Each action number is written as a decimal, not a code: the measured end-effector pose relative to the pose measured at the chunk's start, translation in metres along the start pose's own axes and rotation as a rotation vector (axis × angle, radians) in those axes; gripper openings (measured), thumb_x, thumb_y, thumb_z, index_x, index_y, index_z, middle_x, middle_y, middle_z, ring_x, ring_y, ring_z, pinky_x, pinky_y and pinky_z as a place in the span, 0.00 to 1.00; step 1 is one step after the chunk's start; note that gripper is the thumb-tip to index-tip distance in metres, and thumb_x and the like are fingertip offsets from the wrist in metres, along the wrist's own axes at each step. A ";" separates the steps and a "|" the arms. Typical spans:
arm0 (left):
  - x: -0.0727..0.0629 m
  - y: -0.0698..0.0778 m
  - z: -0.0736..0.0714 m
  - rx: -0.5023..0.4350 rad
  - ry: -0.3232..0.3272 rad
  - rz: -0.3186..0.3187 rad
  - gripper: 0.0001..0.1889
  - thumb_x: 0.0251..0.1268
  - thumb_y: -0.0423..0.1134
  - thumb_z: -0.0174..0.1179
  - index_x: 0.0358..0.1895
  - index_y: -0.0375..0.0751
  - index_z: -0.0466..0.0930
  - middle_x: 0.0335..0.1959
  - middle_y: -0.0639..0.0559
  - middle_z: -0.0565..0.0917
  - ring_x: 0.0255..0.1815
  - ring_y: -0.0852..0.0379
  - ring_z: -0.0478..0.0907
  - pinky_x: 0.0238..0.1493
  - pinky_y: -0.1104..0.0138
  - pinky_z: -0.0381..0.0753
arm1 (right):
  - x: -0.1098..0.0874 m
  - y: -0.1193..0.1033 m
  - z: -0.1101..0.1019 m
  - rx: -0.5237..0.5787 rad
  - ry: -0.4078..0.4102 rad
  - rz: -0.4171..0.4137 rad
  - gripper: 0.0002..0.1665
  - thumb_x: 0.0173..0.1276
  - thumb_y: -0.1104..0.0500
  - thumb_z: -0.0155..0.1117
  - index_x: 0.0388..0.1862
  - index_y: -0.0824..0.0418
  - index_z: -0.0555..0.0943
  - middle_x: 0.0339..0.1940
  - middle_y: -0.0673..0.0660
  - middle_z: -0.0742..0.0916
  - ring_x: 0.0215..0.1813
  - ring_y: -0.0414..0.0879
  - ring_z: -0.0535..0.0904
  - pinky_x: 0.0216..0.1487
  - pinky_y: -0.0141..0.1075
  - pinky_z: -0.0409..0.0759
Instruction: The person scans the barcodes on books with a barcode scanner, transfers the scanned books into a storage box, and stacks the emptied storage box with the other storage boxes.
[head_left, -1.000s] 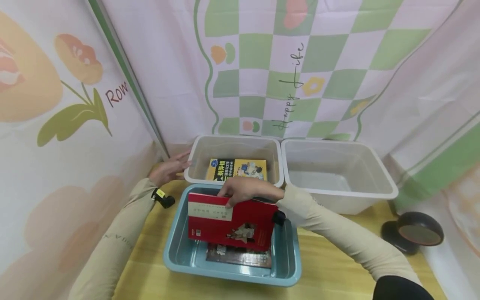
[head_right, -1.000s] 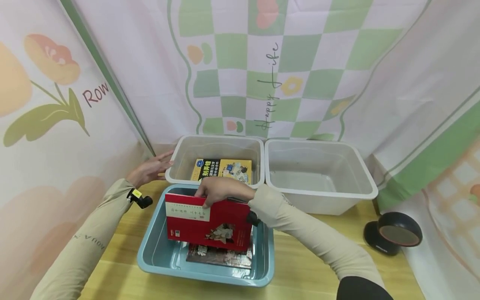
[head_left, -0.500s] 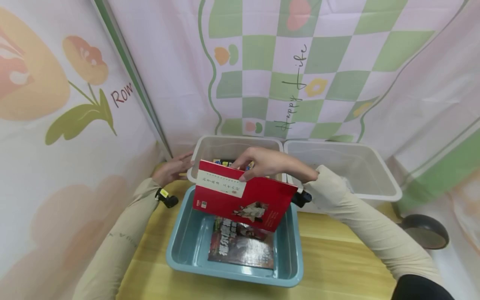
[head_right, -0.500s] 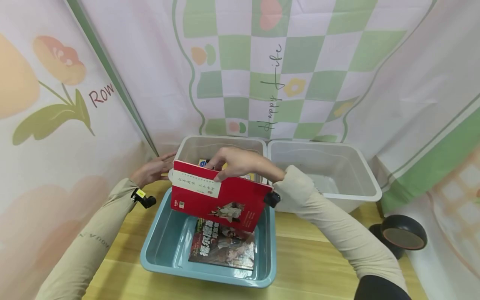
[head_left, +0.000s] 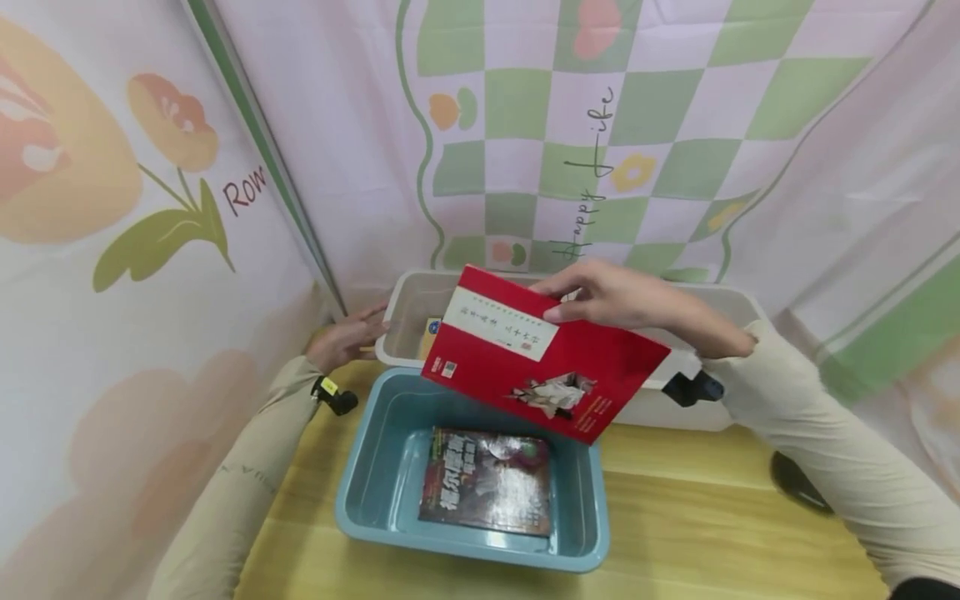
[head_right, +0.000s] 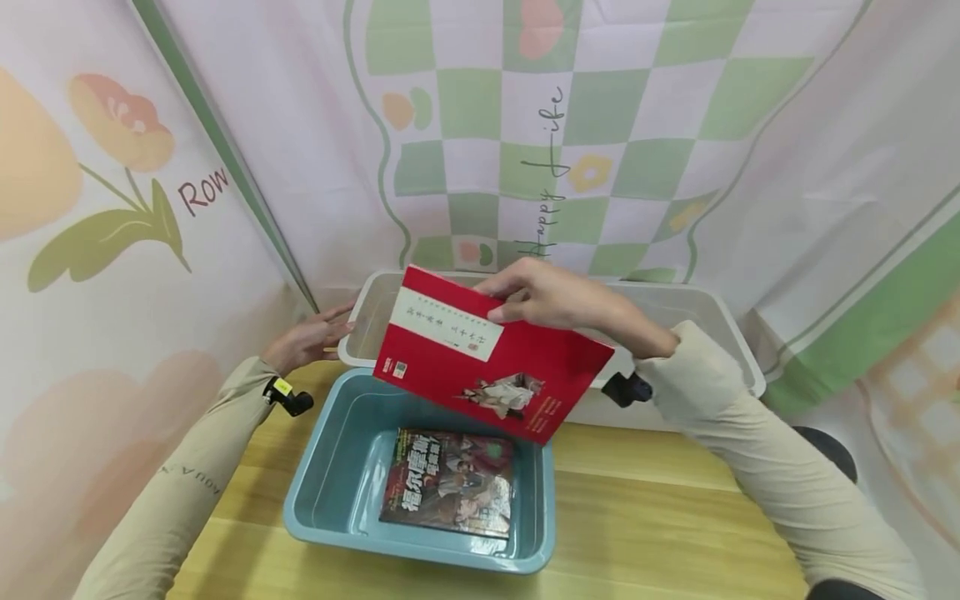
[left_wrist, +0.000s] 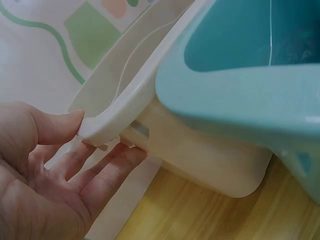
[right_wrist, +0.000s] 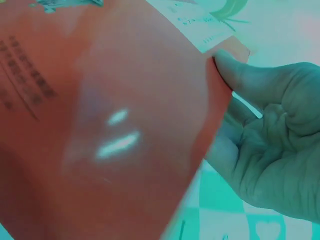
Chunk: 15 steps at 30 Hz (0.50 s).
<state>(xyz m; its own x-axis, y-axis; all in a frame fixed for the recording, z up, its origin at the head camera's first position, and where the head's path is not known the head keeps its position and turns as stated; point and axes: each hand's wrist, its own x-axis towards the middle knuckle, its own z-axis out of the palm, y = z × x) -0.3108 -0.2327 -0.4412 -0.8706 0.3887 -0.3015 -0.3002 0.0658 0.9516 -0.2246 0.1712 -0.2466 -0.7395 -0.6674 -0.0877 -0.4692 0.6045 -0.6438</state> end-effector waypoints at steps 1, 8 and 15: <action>0.000 0.000 0.000 0.000 0.009 -0.001 0.35 0.85 0.33 0.46 0.87 0.47 0.44 0.76 0.34 0.70 0.72 0.40 0.71 0.73 0.46 0.71 | -0.004 0.000 -0.004 0.008 0.009 0.020 0.27 0.74 0.64 0.67 0.72 0.64 0.79 0.62 0.62 0.87 0.51 0.52 0.86 0.50 0.42 0.88; 0.003 -0.002 -0.001 0.005 0.003 -0.007 0.36 0.84 0.32 0.48 0.87 0.48 0.45 0.61 0.51 0.81 0.73 0.38 0.70 0.76 0.43 0.68 | -0.035 0.019 -0.029 -0.054 0.083 0.106 0.30 0.74 0.64 0.67 0.74 0.64 0.76 0.61 0.64 0.86 0.48 0.49 0.85 0.42 0.36 0.87; 0.003 -0.002 -0.001 0.005 -0.002 0.000 0.36 0.84 0.33 0.47 0.87 0.49 0.44 0.82 0.30 0.58 0.79 0.31 0.60 0.77 0.42 0.67 | -0.082 0.070 -0.055 -0.025 0.050 0.113 0.31 0.71 0.67 0.68 0.72 0.68 0.76 0.56 0.53 0.88 0.46 0.43 0.86 0.37 0.38 0.90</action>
<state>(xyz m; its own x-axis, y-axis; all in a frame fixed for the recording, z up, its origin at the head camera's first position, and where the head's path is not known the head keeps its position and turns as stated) -0.3132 -0.2329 -0.4443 -0.8697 0.3905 -0.3018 -0.2984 0.0709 0.9518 -0.2235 0.2921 -0.2424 -0.8110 -0.5727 -0.1200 -0.3934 0.6855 -0.6126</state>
